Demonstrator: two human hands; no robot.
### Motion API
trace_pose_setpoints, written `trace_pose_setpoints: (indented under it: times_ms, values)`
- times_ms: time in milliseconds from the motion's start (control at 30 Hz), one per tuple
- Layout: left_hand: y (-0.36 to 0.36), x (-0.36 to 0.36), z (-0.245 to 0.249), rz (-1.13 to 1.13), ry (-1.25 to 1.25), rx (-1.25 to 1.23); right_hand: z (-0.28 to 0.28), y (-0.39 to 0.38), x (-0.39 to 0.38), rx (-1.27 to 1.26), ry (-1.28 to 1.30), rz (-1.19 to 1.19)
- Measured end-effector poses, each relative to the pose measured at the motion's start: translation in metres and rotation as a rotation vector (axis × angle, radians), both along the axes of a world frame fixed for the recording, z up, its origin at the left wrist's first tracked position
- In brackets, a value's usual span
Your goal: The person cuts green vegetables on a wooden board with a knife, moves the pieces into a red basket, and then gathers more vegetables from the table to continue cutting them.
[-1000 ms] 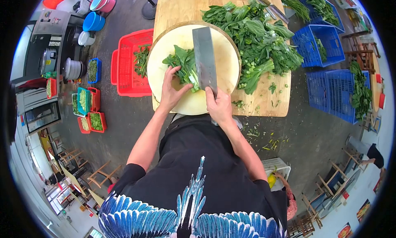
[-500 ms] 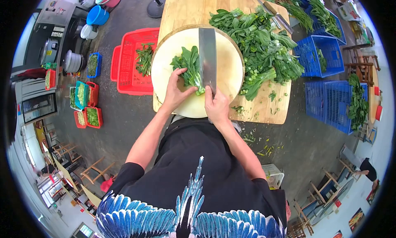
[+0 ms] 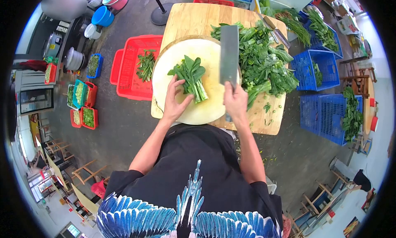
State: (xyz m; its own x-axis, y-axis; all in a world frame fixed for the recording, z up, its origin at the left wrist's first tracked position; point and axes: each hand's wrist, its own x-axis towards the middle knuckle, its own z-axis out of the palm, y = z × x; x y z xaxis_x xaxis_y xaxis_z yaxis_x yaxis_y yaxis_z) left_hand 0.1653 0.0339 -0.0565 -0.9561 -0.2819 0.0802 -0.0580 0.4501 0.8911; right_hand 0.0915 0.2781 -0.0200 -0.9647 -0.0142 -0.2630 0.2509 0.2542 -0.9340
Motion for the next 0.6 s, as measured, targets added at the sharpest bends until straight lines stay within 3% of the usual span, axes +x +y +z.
trace_pose_setpoints:
  times_ms: [100,200,367,467,600]
  values:
    - [0.023,0.006,0.007,0.170,-0.061,0.048,-0.011,0.028,-0.015,0.697,0.427,0.111]
    - [0.029,0.004,0.007,0.177,-0.138,-0.035,-0.008,0.021,-0.015,0.874,0.504,0.218]
    - [0.028,0.001,0.000,0.130,-0.210,0.073,-0.041,-0.003,-0.020,0.887,0.500,0.320]
    - [0.022,0.007,-0.043,0.176,-0.258,0.398,-0.051,-0.019,-0.024,0.877,0.554,0.333]
    - [0.019,0.018,-0.048,0.160,-0.233,0.400,-0.051,-0.029,-0.031,0.856,0.602,0.350]
